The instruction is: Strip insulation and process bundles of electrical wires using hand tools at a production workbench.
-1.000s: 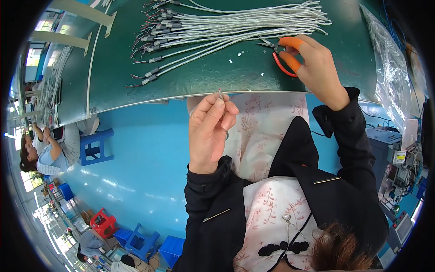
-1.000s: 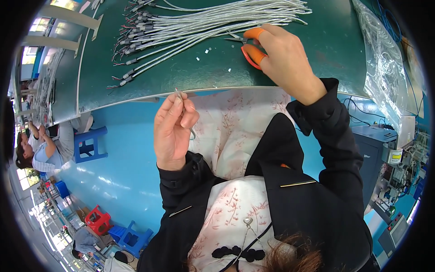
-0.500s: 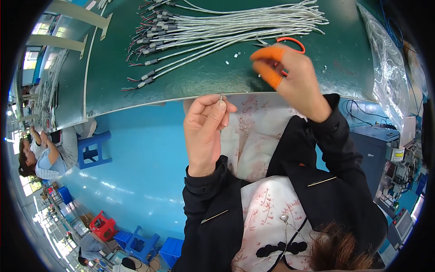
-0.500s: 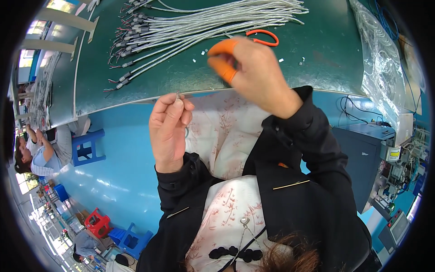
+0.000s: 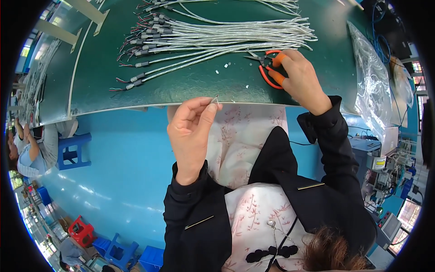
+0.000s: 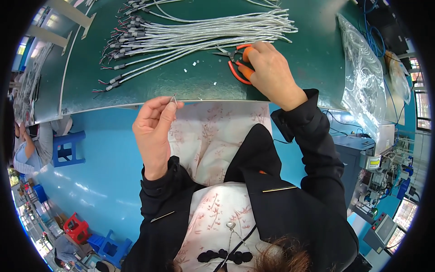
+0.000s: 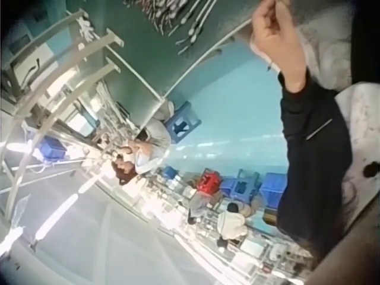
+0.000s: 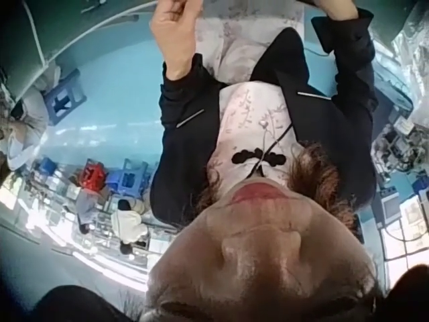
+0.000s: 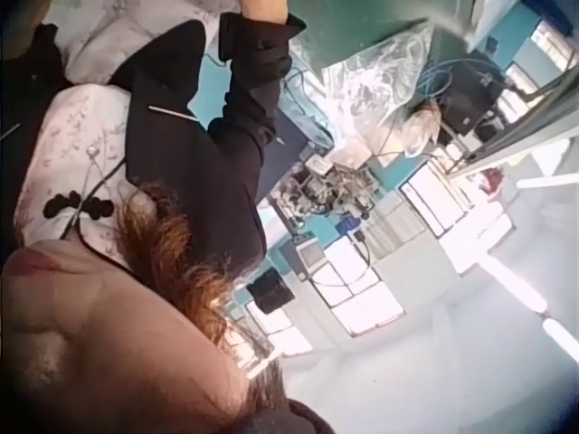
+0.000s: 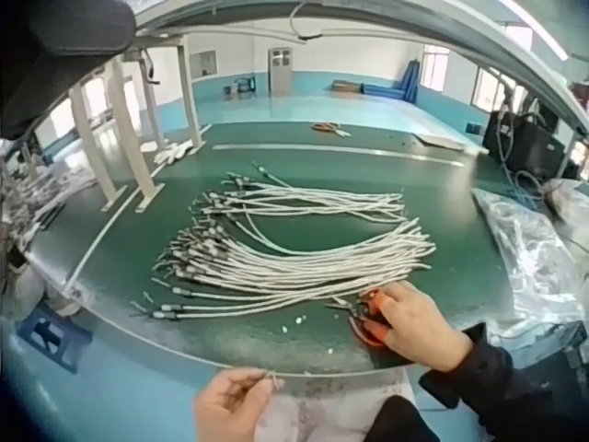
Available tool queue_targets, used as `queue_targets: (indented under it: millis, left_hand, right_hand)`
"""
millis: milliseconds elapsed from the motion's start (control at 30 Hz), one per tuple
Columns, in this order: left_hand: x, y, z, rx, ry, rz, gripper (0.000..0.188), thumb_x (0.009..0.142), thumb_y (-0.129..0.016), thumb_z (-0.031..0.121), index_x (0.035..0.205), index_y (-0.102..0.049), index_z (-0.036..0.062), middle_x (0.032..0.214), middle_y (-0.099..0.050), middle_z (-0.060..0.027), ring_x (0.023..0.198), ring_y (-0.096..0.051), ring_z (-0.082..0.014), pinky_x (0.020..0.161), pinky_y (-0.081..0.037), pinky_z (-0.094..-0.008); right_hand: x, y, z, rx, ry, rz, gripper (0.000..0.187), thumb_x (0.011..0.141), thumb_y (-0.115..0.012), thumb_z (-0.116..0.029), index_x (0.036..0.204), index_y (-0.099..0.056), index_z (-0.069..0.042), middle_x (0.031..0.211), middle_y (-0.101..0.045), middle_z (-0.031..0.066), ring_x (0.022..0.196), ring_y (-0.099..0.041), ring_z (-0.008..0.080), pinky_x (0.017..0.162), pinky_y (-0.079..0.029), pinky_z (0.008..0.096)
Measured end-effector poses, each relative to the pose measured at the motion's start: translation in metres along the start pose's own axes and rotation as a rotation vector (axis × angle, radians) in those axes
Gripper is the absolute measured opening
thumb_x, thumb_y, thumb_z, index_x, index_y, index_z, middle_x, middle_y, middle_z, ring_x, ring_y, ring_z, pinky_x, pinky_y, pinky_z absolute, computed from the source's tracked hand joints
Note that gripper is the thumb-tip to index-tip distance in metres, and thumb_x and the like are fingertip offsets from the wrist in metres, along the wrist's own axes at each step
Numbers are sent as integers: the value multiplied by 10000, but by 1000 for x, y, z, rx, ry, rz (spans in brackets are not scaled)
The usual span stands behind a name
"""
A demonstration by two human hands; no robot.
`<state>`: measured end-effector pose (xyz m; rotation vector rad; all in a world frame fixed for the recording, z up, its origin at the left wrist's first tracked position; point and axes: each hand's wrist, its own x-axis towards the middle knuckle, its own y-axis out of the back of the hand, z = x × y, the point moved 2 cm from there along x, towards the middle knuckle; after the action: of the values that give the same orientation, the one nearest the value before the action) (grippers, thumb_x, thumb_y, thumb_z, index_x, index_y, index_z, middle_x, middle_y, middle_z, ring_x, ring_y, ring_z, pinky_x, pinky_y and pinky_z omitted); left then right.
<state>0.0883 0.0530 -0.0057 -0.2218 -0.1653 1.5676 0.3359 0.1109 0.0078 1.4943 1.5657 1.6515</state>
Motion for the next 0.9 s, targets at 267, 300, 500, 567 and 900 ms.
queue_targets:
  millis: [267, 300, 500, 567, 900]
  left_hand:
    - [9, 8, 19, -64, 38, -35, 165, 884, -608, 63, 1031, -623, -11, 880, -680, -81, 728, -556, -63, 654, -427, -189]
    - [12, 6, 22, -86, 34, -33, 163, 885, -607, 67, 1029, -625, -8, 875, -681, -78, 717, -548, -58, 647, -422, -187]
    - [20, -12, 52, -125, -50, -8, 154, 871, -614, 48, 1012, -624, -13, 859, -673, -84, 666, -490, -54, 609, -381, -197]
    - [26, -25, 68, -133, -95, -21, 153, 863, -622, 40, 1007, -625, -12, 861, -673, -85, 663, -491, -53, 606, -380, -196]
    - [25, -61, 87, -154, -180, -91, 145, 852, -636, 3, 993, -617, -21, 884, -663, -64, 836, -612, -107, 751, -458, -216]
  right_hand:
    - [3, 22, 2, -79, 73, -22, 192, 761, -668, -56, 898, -556, 16, 853, -580, 119, 698, -554, 280, 624, -450, 353]
    - [1, 28, 3, -62, 27, -23, 181, 781, -651, -50, 914, -548, 17, 857, -587, 115, 676, -556, 254, 608, -446, 338]
    - [-1, 66, -27, 702, -472, -112, 104, 865, -551, -37, 958, -517, -5, 874, -608, 74, 662, -532, 124, 579, -415, 260]
    - [1, 75, -37, 1131, -473, -17, 107, 885, -526, -46, 984, -503, -10, 876, -606, 56, 677, -513, 76, 584, -401, 225]
    - [4, 95, -54, 1250, -437, 85, 264, 848, -605, -81, 1058, -477, 16, 813, -569, 42, 668, -514, 81, 636, -402, 200]
